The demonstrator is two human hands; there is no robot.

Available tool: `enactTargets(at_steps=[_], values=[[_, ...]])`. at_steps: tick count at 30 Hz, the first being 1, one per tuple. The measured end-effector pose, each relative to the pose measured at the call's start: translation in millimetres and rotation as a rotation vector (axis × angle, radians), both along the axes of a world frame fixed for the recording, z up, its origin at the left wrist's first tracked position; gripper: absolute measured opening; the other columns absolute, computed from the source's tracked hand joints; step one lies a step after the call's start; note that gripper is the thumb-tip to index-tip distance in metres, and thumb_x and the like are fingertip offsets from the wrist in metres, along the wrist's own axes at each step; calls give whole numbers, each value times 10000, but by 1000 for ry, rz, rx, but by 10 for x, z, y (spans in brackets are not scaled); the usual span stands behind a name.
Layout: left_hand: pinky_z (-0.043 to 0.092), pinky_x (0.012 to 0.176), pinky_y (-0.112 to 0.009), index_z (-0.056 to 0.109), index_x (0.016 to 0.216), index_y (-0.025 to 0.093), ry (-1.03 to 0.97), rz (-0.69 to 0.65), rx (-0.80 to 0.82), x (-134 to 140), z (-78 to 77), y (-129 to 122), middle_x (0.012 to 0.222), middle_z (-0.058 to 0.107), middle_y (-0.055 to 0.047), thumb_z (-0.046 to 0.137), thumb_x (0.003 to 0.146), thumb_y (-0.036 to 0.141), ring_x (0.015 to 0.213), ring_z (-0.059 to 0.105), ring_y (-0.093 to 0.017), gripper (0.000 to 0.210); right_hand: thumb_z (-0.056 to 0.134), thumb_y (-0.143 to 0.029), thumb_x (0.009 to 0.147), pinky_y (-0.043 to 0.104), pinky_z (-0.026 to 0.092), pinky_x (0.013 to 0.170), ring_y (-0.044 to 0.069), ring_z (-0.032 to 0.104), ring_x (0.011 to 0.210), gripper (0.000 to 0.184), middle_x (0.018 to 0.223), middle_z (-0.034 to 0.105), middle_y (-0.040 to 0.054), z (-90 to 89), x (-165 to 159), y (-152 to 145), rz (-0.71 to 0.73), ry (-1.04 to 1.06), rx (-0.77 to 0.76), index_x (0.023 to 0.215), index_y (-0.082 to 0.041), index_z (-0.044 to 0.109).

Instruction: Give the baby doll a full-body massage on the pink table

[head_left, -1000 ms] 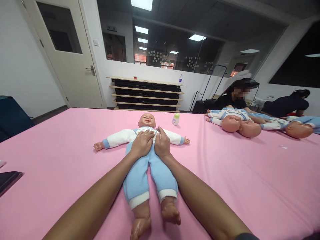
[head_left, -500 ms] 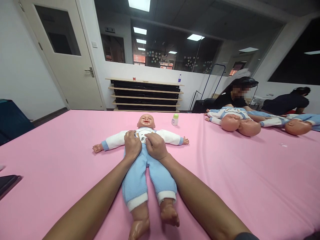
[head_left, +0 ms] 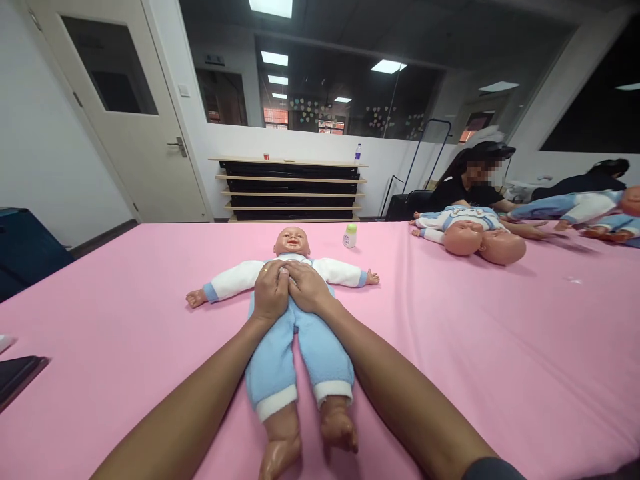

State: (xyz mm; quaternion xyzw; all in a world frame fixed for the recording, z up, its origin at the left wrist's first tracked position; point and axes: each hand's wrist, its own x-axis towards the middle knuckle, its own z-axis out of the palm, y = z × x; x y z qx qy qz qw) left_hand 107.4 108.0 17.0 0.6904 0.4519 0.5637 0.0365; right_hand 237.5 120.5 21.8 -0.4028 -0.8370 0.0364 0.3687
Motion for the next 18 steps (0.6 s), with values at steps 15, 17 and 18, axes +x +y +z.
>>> enactTargets(at_steps=[15, 17, 18], values=[[348, 1111, -419, 675, 1131, 254, 303, -224, -62, 12, -24, 69, 1207, 662, -15, 389, 943, 281, 1251, 512, -206, 343, 387, -188, 898, 404, 464, 875, 268, 622, 944, 284, 976, 678, 159, -138, 78, -21, -559, 214, -40, 1055, -125, 616], [309, 1130, -447, 669, 1157, 278, 412, -249, -120, 13, -22, 104, 1239, 649, -2, 379, 946, 277, 1292, 477, -216, 359, 371, -154, 879, 423, 444, 950, 265, 584, 1063, 354, 1107, 649, 160, -143, 90, -41, -480, 285, 76, 1168, -113, 573], [287, 1140, -459, 659, 1181, 285, 455, -254, -145, 15, -20, 121, 1267, 633, 1, 375, 947, 274, 1309, 461, -221, 367, 361, -147, 877, 429, 427, 992, 258, 556, 1122, 383, 1171, 625, 155, -143, 92, -53, -409, 306, 135, 1208, -116, 553]])
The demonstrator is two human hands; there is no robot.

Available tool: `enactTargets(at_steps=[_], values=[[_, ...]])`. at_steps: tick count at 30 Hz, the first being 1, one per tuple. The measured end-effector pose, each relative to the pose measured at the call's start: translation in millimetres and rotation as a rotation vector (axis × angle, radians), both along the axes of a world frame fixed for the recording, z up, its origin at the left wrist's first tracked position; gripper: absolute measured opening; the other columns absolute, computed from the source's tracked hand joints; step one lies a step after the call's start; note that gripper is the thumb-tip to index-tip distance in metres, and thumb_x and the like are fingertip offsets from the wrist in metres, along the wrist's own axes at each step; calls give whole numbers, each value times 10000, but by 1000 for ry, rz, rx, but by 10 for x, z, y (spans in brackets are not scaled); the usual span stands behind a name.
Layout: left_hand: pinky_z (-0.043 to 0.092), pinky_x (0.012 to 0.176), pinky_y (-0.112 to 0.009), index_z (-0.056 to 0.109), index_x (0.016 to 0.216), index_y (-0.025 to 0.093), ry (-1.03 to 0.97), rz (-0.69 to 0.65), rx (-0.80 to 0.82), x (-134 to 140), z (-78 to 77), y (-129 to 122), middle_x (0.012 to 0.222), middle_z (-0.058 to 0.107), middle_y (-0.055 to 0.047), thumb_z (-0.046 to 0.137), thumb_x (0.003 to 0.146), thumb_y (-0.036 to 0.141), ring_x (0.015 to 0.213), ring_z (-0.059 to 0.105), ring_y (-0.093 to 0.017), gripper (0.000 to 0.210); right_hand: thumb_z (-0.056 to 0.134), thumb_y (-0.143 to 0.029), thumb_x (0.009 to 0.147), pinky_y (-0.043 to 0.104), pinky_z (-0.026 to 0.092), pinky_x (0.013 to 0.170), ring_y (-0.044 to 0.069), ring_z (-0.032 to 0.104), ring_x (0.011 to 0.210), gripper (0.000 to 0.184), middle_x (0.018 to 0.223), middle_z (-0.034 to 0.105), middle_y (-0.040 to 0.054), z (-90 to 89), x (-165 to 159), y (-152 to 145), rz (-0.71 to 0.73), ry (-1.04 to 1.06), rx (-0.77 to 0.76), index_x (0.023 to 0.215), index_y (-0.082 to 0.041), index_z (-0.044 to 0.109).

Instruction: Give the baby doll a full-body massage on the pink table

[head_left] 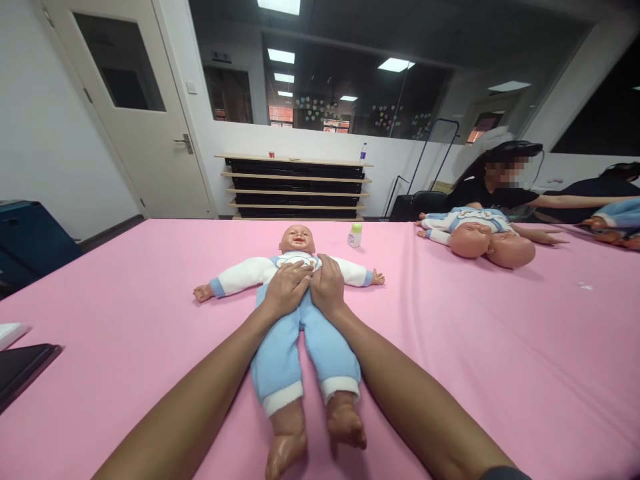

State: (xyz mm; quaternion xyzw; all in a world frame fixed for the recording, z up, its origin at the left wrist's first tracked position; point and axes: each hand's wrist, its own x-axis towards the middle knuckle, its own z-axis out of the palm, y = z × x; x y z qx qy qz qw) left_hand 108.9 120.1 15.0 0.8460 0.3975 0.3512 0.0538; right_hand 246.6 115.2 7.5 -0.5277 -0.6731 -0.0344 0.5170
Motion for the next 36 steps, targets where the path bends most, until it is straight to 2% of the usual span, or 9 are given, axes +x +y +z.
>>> enactTargets(at_steps=[3, 7, 11, 17, 21, 24, 27, 32, 36], values=[[223, 1160, -495, 594, 1275, 303, 62, 38, -19, 10, 3, 39, 1357, 568, -2, 372, 950, 279, 1353, 408, -234, 394, 358, -154, 888, 437, 397, 1058, 242, 509, 1201, 400, 1246, 588, 142, 11, -13, -38, 157, -18, 123, 1246, -129, 536], [204, 1154, -528, 521, 1349, 310, 63, 158, -42, 12, -17, 84, 1444, 479, -12, 387, 955, 351, 1388, 345, -256, 418, 367, -166, 903, 444, 419, 1052, 235, 530, 1176, 375, 1220, 602, 137, 41, -37, -72, 197, -25, 170, 1232, -134, 544], [226, 1150, -504, 526, 1350, 280, 9, 287, -105, -19, -79, 154, 1474, 439, -27, 411, 936, 343, 1396, 324, -264, 434, 390, -165, 903, 434, 445, 1030, 230, 552, 1142, 349, 1182, 620, 128, 59, -41, -78, 231, -53, 211, 1210, -138, 552], [304, 1132, -409, 610, 1231, 138, -248, 447, -83, -81, -163, 204, 1326, 575, -107, 395, 872, 188, 1278, 469, -231, 421, 408, -171, 906, 420, 451, 1014, 230, 562, 1129, 330, 1159, 632, 132, 72, -35, -84, 282, -96, 205, 1195, -131, 563], [409, 1034, -400, 630, 1120, 122, -394, 530, -2, -119, -158, 173, 1146, 638, -131, 385, 841, 139, 1111, 562, -241, 372, 428, -180, 903, 389, 445, 1014, 214, 573, 1129, 309, 1144, 652, 111, 111, -48, -92, 437, -205, 152, 1161, -151, 596], [422, 1015, -408, 599, 1137, 124, -505, 588, 58, -134, -152, 143, 1141, 616, -134, 406, 822, 128, 1097, 554, -248, 369, 433, -187, 911, 383, 416, 1042, 198, 568, 1157, 314, 1182, 655, 87, 145, -65, -72, 549, -329, 55, 1163, -180, 619], [410, 1034, -401, 579, 1155, 141, -562, 540, 127, -116, -136, 100, 1181, 592, -123, 430, 845, 164, 1135, 532, -239, 345, 437, -207, 920, 399, 341, 1104, 190, 515, 1241, 356, 1284, 610, 79, 153, -77, -26, 542, -391, -42, 1238, -194, 598], [400, 1053, -396, 601, 1125, 161, -518, 369, 178, -50, -71, 0, 1179, 606, -100, 435, 889, 213, 1147, 533, -220, 293, 411, -286, 951, 409, 235, 1156, 186, 419, 1335, 415, 1411, 508, 79, 113, -73, 52, 394, -371, -181, 1341, -201, 523], [428, 1030, -397, 623, 1094, 163, -476, 268, 184, -24, -38, -63, 1142, 632, -92, 449, 901, 241, 1114, 560, -214, 272, 372, -337, 960, 397, 209, 1162, 201, 373, 1368, 471, 1452, 456, 108, 81, -64, 80, 266, -325, -266, 1381, -150, 475]])
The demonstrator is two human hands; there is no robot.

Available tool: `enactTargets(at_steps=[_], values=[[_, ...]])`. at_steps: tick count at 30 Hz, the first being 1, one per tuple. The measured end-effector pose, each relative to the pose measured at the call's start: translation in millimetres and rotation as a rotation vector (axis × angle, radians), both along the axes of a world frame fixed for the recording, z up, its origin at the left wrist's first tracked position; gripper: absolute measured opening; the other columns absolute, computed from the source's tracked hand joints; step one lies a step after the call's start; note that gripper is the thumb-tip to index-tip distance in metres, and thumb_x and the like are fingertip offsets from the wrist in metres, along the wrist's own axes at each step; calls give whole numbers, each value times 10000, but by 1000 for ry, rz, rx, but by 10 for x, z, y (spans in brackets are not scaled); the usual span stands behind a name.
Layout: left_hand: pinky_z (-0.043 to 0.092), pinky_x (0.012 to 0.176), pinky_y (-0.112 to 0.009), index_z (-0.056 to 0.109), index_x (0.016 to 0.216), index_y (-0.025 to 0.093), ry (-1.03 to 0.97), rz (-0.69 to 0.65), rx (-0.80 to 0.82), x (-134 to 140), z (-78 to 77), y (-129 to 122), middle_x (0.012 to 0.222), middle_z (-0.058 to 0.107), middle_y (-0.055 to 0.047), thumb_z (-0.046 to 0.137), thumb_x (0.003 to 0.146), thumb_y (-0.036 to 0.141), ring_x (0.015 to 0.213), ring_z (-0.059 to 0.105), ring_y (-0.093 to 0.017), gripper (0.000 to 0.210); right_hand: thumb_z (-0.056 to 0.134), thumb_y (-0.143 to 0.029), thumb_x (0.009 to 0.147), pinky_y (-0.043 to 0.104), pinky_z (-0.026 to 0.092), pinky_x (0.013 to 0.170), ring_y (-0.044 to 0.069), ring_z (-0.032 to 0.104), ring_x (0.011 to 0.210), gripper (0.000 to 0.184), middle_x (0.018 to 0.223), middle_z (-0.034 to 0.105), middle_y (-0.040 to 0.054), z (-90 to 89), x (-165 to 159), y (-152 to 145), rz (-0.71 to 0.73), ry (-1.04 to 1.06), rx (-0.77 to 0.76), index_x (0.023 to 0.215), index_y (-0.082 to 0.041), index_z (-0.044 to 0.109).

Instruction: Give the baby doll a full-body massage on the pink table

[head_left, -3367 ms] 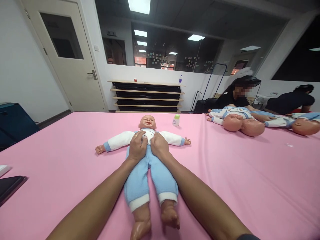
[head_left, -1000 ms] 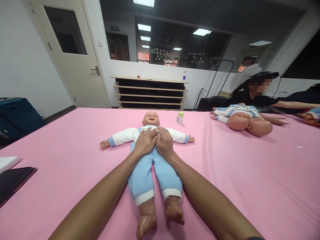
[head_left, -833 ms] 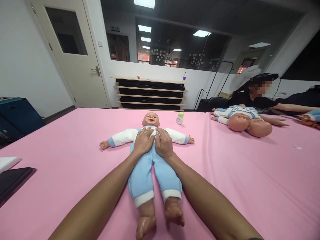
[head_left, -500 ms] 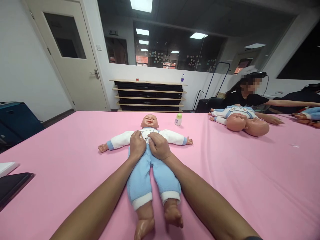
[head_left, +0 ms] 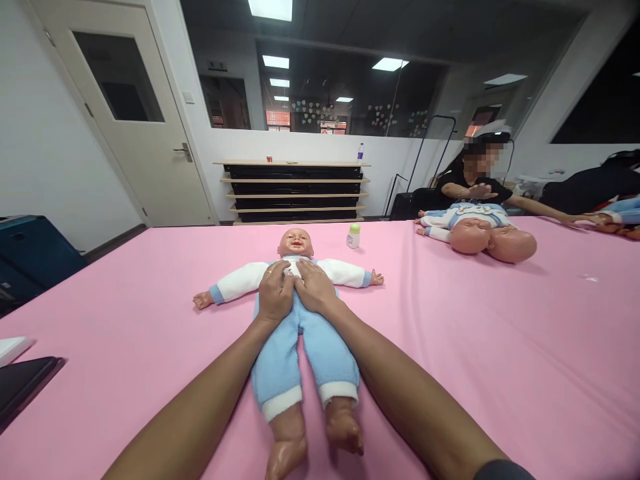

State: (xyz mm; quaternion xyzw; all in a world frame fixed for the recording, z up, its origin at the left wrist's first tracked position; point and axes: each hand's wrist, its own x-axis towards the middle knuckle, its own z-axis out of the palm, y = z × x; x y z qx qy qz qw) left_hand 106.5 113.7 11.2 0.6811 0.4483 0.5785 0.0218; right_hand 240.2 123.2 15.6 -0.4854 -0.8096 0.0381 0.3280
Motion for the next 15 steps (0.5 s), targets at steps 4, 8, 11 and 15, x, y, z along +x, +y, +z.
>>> enactTargets(at_steps=[4, 8, 11, 15], values=[[438, 1028, -403, 650, 1073, 179, 55, -73, 19, 6, 0, -36, 1139, 652, -83, 456, 904, 255, 1119, 575, -211, 268, 381, -370, 945, 393, 251, 1138, 234, 397, 1350, 527, 1420, 475, 165, -23, 4, 6, -150, 38, -46, 1375, -75, 456], [418, 1061, -402, 669, 1088, 202, 158, -182, 3, 0, -3, -34, 1163, 667, -61, 450, 909, 250, 1153, 572, -200, 287, 367, -326, 945, 378, 317, 1087, 249, 488, 1263, 459, 1312, 563, 193, -45, 15, -6, -259, 86, -38, 1280, -59, 532], [393, 1082, -407, 683, 1103, 230, 288, -251, -39, -3, 19, -8, 1185, 671, -30, 435, 902, 227, 1194, 554, -196, 319, 307, -267, 960, 360, 377, 1023, 240, 571, 1146, 403, 1175, 645, 171, -62, 35, -33, -341, 167, -27, 1173, -94, 602], [324, 1126, -449, 662, 1175, 291, 483, -267, -149, 10, 65, 36, 1283, 624, 14, 405, 907, 220, 1294, 479, -210, 378, 319, -233, 948, 356, 400, 1017, 239, 562, 1162, 415, 1214, 631, 160, -71, 55, -82, -389, 301, 67, 1246, -78, 562]])
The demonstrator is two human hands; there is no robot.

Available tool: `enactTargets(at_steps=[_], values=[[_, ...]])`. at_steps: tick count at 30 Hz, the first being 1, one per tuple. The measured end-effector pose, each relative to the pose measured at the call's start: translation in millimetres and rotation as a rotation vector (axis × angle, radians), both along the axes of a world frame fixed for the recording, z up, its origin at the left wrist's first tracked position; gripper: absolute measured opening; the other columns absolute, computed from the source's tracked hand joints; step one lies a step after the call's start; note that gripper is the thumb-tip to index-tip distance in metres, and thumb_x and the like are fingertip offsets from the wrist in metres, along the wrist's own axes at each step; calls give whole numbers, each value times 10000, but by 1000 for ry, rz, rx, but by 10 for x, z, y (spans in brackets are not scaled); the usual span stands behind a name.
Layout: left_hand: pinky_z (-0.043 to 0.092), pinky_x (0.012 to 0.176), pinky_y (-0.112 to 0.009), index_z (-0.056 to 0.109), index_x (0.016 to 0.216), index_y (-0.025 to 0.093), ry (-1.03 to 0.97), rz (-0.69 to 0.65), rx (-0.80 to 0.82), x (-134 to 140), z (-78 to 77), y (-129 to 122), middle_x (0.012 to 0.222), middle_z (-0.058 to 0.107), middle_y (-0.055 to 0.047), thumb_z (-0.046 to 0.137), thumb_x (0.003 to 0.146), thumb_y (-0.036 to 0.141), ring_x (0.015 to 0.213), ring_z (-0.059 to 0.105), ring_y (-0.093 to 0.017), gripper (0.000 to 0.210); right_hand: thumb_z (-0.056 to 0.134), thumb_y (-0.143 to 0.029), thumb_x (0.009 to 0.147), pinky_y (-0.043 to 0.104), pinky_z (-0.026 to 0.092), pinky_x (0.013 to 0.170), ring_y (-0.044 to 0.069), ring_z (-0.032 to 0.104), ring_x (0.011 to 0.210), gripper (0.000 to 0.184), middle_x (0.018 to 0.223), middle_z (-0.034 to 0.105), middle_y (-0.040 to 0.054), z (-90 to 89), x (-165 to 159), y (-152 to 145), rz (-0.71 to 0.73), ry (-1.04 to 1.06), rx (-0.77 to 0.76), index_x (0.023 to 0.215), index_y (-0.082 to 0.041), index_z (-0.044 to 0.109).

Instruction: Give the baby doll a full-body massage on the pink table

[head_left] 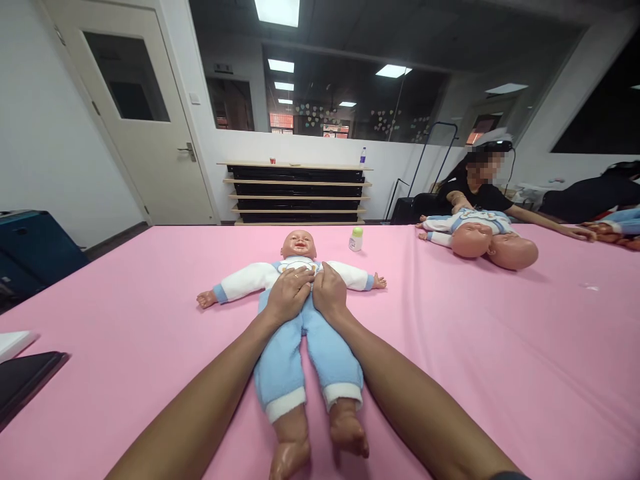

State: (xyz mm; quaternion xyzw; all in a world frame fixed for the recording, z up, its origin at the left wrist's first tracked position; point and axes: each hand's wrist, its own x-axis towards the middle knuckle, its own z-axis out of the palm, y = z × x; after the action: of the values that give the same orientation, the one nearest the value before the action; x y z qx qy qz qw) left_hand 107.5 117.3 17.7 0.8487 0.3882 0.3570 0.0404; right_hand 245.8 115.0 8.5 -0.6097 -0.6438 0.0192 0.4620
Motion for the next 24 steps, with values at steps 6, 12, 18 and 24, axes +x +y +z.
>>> enactTargets(at_steps=[6, 12, 18, 24], values=[[249, 1150, -517, 600, 1273, 271, 15, 153, -51, 11, -93, 138, 1392, 535, -28, 398, 914, 225, 1359, 402, -239, 415, 331, -209, 947, 351, 406, 1044, 208, 564, 1159, 394, 1218, 633, 114, 44, -12, -67, 196, -7, 165, 1250, -135, 572], [310, 1121, -503, 634, 1201, 170, -223, 338, -5, -59, -281, 270, 1314, 589, -107, 412, 848, 148, 1287, 477, -245, 417, 370, -230, 940, 386, 420, 1052, 220, 562, 1164, 381, 1223, 630, 126, 45, -17, -73, 300, -59, 229, 1234, -127, 589], [407, 1037, -460, 647, 1058, 154, -422, 459, 6, -112, -226, 216, 1127, 651, -122, 394, 784, 93, 1107, 568, -249, 378, 411, -211, 917, 379, 429, 1049, 213, 580, 1148, 359, 1191, 652, 115, 86, -26, -101, 436, -106, 281, 1210, -136, 604], [436, 983, -446, 597, 1113, 155, -572, 514, 60, -134, -166, 113, 1100, 621, -117, 431, 799, 146, 1065, 549, -261, 355, 457, -192, 889, 379, 393, 1070, 195, 568, 1180, 323, 1180, 669, 73, 181, -43, -117, 689, -281, 201, 1150, -185, 646]])
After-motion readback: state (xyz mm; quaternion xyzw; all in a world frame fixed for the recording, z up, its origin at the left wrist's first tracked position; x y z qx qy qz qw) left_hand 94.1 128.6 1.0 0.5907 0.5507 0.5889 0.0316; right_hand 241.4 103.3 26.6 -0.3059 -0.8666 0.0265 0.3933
